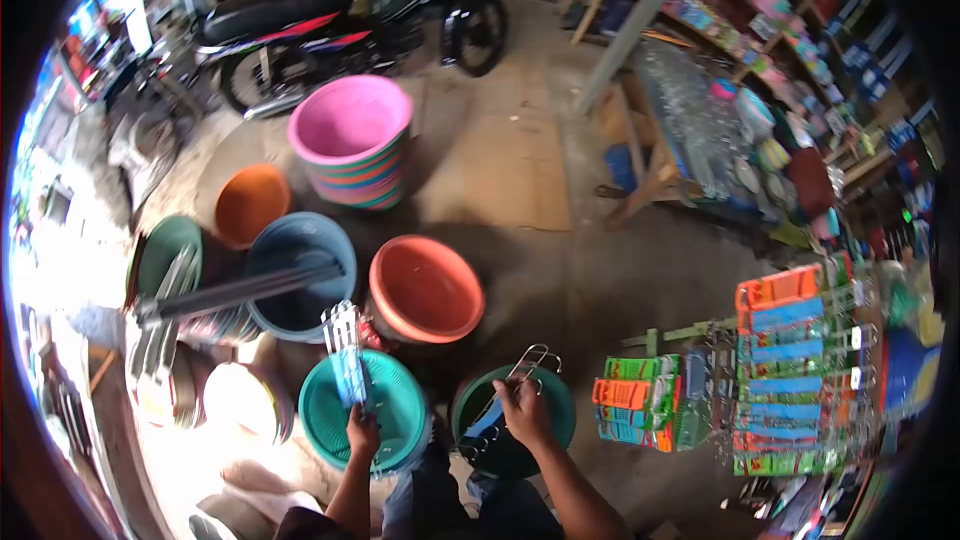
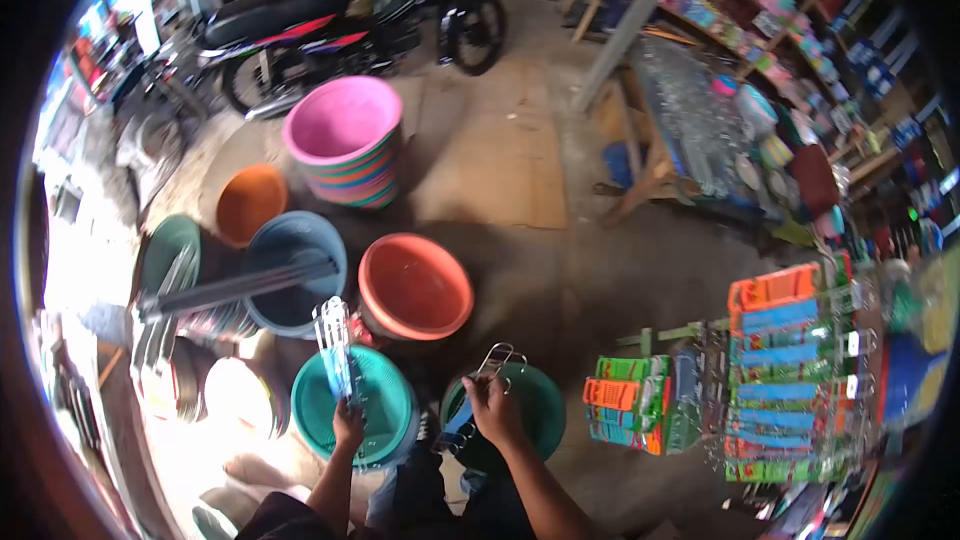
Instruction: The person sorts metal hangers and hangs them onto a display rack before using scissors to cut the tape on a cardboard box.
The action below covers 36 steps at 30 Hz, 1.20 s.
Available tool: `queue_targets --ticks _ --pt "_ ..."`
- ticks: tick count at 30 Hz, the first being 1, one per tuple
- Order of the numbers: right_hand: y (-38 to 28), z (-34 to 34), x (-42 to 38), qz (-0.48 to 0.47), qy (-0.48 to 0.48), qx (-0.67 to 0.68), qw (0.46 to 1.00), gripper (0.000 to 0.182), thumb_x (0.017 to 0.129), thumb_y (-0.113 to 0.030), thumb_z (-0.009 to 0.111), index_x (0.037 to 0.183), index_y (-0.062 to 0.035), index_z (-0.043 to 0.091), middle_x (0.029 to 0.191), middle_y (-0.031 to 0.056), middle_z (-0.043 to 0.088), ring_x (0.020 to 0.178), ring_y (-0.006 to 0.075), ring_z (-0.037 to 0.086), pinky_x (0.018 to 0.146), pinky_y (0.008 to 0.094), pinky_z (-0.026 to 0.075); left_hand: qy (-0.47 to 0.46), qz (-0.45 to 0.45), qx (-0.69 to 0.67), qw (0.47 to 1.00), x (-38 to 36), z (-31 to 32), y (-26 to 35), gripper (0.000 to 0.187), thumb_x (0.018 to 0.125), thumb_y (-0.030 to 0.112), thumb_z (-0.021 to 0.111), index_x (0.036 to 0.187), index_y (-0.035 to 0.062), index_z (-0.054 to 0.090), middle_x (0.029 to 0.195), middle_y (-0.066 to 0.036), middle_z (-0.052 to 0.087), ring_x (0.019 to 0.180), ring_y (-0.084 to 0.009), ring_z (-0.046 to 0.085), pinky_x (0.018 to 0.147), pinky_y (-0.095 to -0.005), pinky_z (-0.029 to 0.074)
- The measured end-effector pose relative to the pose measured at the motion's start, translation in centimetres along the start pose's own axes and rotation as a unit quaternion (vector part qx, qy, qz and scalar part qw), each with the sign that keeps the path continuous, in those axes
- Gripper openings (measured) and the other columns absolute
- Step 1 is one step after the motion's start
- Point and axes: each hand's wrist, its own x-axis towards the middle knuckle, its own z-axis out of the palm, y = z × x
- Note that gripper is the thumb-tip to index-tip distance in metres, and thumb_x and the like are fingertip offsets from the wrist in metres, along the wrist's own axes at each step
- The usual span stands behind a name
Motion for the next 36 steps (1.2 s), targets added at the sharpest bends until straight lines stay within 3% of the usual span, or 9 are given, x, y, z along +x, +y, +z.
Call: queue_targets --ticks 7,9,13,15,19,21,26,30,36 --pt "-1.2 6.3 0.9 -0.004 -0.028 0.016 0.999 0.038 0.091 -0.035 0.067 0.094 0.0020 0.057 0.079 0.0152 0.062 0.070 0.0261 0.063 0.063 0.0362 0.049 0.033 0.105 0.106 0.988 -3.9 1.4 6.8 0.035 0.090 0.013 0.066 0.119 0.0001 0.053 0.075 -0.008 0.064 0.061 -0.0152 0.061 0.056 -0.0308 0.049" --pt "-3.7 6.2 1.8 0.004 -0.041 -0.005 0.999 0.038 0.091 -0.035 0.067 0.093 0.0017 0.058 0.082 0.0163 0.063 0.072 0.0264 0.064 0.064 0.0360 0.049 -0.025 0.100 0.073 0.992 -5.8 2.7 12.8 0.020 0.087 0.015 0.070 0.093 0.0001 0.058 0.070 -0.006 0.063 0.060 -0.0150 0.061 0.057 -0.0302 0.049" --pt "-7.3 3.7 3.3 -0.041 0.008 0.043 0.998 0.036 0.090 -0.035 0.068 0.092 0.0004 0.061 0.074 0.0146 0.063 0.066 0.0261 0.064 0.062 0.0380 0.050 -0.196 0.113 0.062 0.972 -8.2 4.7 20.1 0.024 0.084 0.012 0.073 0.097 0.0009 0.057 0.077 -0.005 0.064 0.067 -0.0136 0.061 0.060 -0.0287 0.049" --pt "-8.2 1.4 4.0 -0.062 0.082 0.044 0.994 0.037 0.089 -0.036 0.069 0.093 0.0000 0.061 0.072 0.0143 0.064 0.063 0.0268 0.064 0.060 0.0383 0.049 -0.268 0.240 0.103 0.927 -9.5 6.2 24.4 0.032 0.079 0.008 0.076 0.101 0.0023 0.053 0.083 -0.005 0.061 0.072 -0.0140 0.059 0.064 -0.0302 0.051" --pt "-12.2 -6.4 3.8 -0.009 0.126 -0.044 0.991 0.043 0.089 -0.043 0.066 0.093 0.0004 0.062 0.077 0.0190 0.065 0.073 0.0351 0.065 0.067 0.0412 0.051 -0.394 0.257 0.027 0.882 -11.1 11.0 27.6 0.043 0.075 0.006 0.080 0.105 0.0035 0.048 0.084 -0.004 0.059 0.073 -0.0141 0.058 0.064 -0.0300 0.051" --pt "-12.5 -10.0 3.4 -0.009 0.193 -0.058 0.979 0.044 0.089 -0.044 0.065 0.092 -0.0004 0.062 0.075 0.0195 0.064 0.076 0.0386 0.064 0.068 0.0439 0.050 -0.441 0.160 -0.010 0.883 -13.0 14.1 30.3 0.042 0.077 0.007 0.080 0.105 0.0040 0.048 0.086 -0.003 0.059 0.073 -0.0116 0.058 0.063 -0.0286 0.051" --pt "-15.1 -20.1 0.2 -0.018 0.263 -0.014 0.964 0.037 0.086 -0.035 0.072 0.088 -0.0022 0.056 0.070 0.0081 0.059 0.064 0.0138 0.059 0.059 0.0300 0.047 -0.501 0.259 0.046 0.824 -17.9 21.2 36.1 0.035 0.080 0.006 0.076 0.104 0.0029 0.051 0.081 -0.002 0.061 0.073 -0.0101 0.060 0.065 -0.0273 0.051" --pt "-13.7 -23.6 -2.7 -0.082 0.366 0.283 0.883 0.042 0.085 -0.002 0.072 0.117 -0.0065 0.045 0.094 0.0053 0.061 0.082 0.0122 0.062 0.069 0.0243 0.051 -0.570 0.251 0.051 0.781 -21.9 26.3 38.3 0.028 0.081 0.005 0.075 0.101 0.0013 0.056 0.085 -0.004 0.065 0.075 -0.0101 0.061 0.066 -0.0290 0.051" --pt "-13.6 -27.4 -6.7 -0.107 0.453 0.237 0.853 0.054 0.085 0.001 0.070 0.127 -0.0066 0.036 0.097 0.0071 0.060 0.082 0.0111 0.062 0.066 0.0234 0.052 -0.627 0.260 0.124 0.724 -25.5 32.4 39.1 0.037 0.081 -0.002 0.071 0.112 0.0039 0.052 0.087 -0.002 0.061 0.077 -0.0101 0.060 0.060 -0.0261 0.051"
